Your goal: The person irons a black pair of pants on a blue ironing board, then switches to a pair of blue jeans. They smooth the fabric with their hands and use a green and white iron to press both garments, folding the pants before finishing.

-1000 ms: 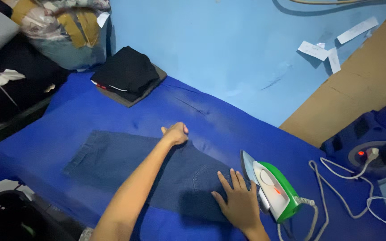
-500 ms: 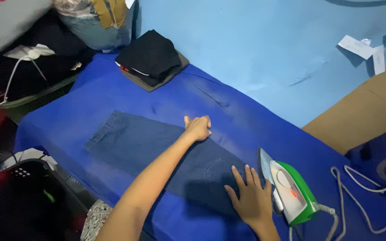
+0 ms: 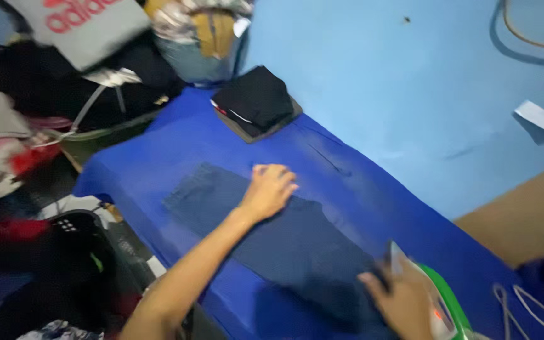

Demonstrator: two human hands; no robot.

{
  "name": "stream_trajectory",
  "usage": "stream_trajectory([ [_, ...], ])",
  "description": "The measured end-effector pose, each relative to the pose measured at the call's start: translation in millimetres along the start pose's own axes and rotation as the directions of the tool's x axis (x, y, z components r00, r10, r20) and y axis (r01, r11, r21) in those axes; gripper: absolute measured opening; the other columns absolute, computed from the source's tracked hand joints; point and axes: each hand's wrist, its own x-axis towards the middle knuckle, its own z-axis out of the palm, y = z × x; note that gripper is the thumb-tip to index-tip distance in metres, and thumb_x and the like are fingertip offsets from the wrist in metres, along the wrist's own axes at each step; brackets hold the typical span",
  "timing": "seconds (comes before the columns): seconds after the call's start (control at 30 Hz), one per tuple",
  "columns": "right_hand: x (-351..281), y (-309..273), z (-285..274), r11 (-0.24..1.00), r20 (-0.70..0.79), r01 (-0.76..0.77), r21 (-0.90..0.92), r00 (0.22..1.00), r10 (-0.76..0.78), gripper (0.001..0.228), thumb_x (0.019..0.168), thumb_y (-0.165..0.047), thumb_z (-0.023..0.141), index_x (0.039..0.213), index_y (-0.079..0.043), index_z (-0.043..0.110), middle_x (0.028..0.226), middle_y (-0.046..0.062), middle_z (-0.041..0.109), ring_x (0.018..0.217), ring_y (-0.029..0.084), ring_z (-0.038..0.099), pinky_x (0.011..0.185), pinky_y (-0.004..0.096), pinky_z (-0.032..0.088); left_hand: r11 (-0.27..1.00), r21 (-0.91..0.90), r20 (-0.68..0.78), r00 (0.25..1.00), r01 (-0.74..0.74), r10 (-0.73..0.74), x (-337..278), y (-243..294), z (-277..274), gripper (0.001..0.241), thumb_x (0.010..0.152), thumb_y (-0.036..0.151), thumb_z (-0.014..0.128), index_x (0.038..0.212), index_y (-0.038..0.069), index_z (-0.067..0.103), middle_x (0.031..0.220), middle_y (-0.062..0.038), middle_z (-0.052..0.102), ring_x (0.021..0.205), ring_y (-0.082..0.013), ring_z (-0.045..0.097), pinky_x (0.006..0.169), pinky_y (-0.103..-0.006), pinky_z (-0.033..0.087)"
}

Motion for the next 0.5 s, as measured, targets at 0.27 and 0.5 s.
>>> stream_trajectory([
  [0.27,53.4,139.0,53.8,0.908,0.246,-0.317,-0.272,0.890,0.385,0.062,0.080,-0.066,0.060,0.130,-0.032,0.073,0.135,0.013,0.067,0.126,0.037,0.064,0.103,0.053,0.050,0.718,0.347,0.157,0.717,0.604,-0.679,-70.5,-129.9,-146.0,0.040,0.088,0.049,0.068,0.110,0.015,0.071,0.110,-0.013,0.071,0.110,-0.0309,0.066,0.097,-0.0518,0.040],
  [0.5,59.4,154.9,51.8,0.916,0.404,-0.390,-0.093,0.826,0.393,0.072,0.071,-0.065,0.074,0.132,-0.027,0.075,0.125,0.014,0.078,0.117,0.036,0.075,0.104,0.048,0.056,0.823,0.124,0.292,0.773,0.554,-0.564,-65.7,-176.1,-99.3,0.046,0.085,0.051,0.070,0.121,0.022,0.068,0.117,-0.015,0.066,0.117,-0.0333,0.058,0.093,-0.0567,0.037],
])
